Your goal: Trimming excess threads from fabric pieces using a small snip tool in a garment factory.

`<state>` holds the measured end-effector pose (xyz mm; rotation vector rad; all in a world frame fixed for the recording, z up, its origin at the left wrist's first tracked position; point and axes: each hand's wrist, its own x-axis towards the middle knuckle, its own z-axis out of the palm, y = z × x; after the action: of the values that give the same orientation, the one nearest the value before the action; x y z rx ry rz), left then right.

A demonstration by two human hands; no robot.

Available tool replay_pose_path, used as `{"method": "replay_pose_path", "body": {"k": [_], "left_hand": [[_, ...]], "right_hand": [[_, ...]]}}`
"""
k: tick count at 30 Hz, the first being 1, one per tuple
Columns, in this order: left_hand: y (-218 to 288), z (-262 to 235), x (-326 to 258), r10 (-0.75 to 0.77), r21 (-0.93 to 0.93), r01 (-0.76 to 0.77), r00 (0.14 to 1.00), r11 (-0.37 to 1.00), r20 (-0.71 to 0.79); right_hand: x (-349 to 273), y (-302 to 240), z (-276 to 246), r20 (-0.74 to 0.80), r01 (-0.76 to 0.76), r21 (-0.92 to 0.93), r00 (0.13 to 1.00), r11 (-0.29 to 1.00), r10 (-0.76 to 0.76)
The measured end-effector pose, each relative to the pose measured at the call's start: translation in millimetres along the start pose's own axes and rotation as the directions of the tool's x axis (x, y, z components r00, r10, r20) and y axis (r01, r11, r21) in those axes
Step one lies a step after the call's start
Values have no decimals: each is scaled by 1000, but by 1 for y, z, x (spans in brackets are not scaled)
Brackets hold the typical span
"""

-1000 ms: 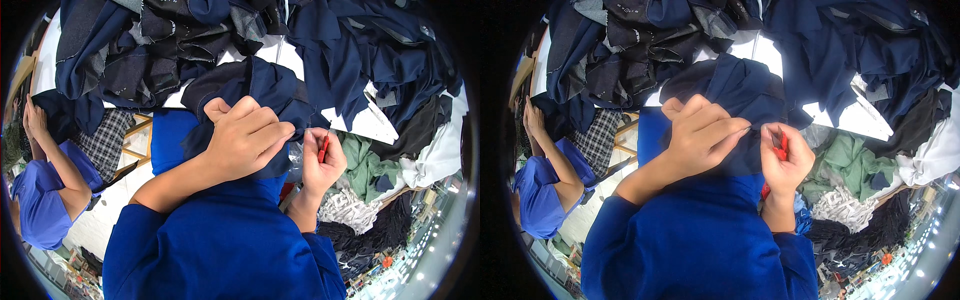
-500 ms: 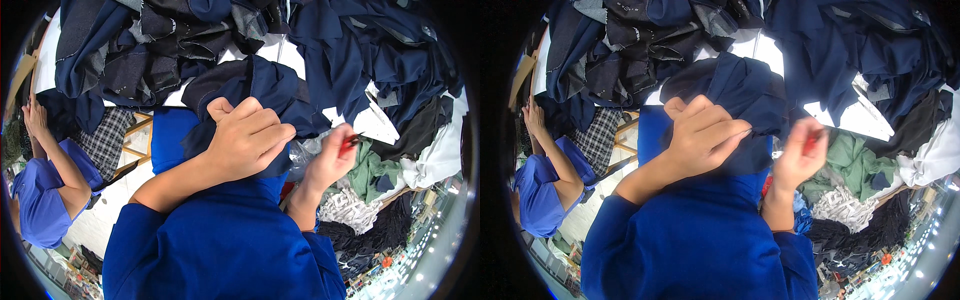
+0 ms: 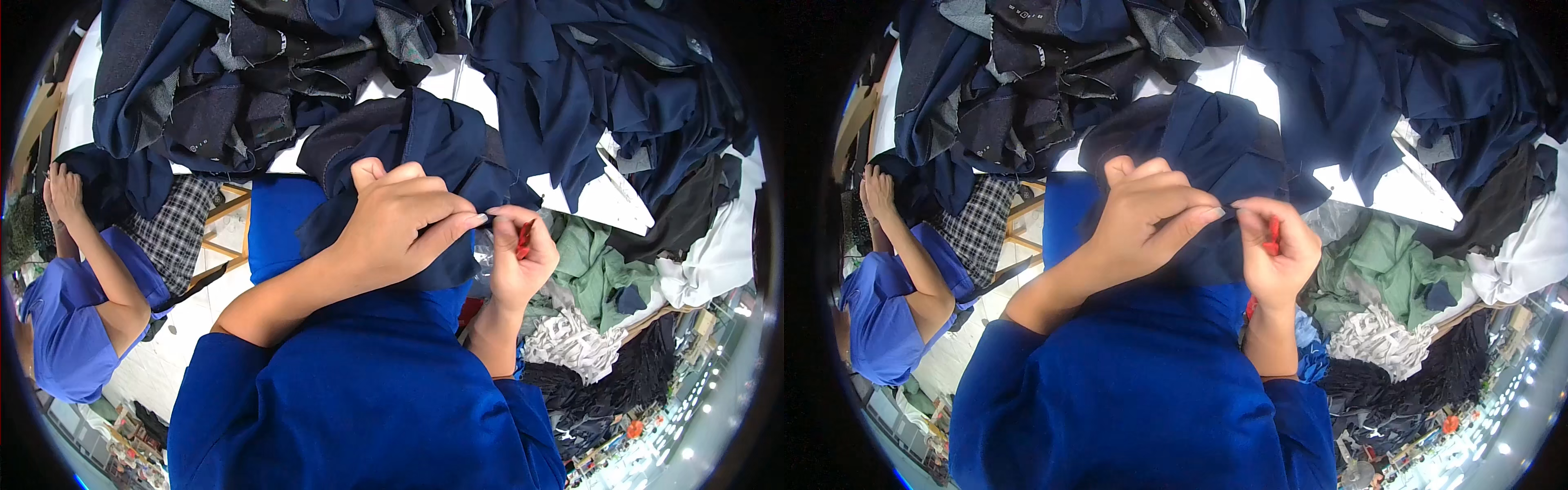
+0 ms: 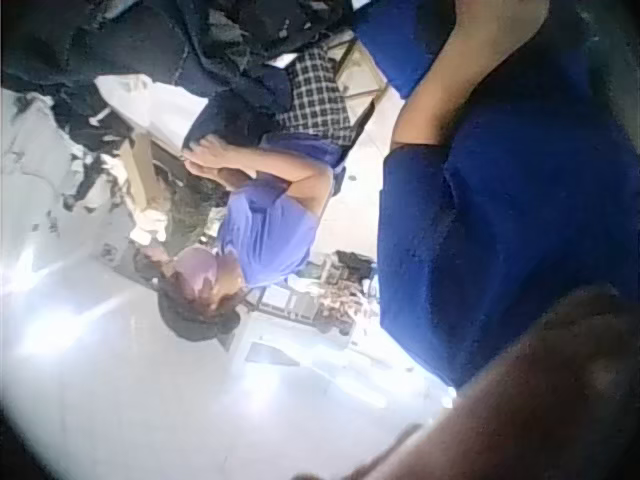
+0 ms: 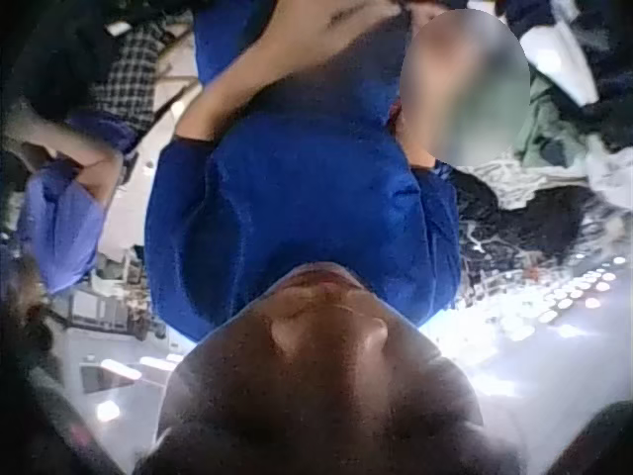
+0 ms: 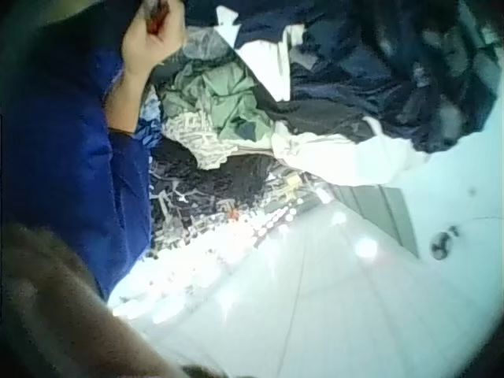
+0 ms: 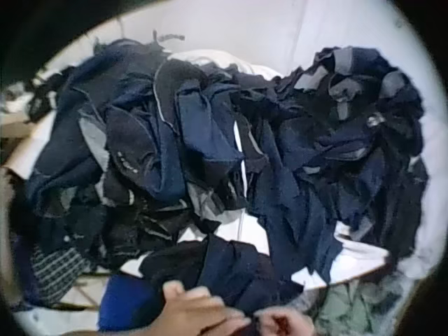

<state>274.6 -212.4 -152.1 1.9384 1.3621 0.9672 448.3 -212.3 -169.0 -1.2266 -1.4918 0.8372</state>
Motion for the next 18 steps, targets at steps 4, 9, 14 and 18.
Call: {"method": "replay_pose_path", "body": {"k": [4,9,14,18], "left_hand": [[-4,5,-2,-85,-193,82,996,978,-6],[-9,5,1,-197,-347,189,980,919,11],[-11,10,2,-256,-474,245,966,846,41],[-18,12,2,-239,-498,200,971,843,-14]], "right_hand": [[12,10,-12,-319,-158,362,905,919,281],[16,9,-25,-285,-94,464,926,881,248],[1,-13,-5,-8,-130,228,991,965,135],[2,-6,0,51,-208,67,977,976,205]]}}
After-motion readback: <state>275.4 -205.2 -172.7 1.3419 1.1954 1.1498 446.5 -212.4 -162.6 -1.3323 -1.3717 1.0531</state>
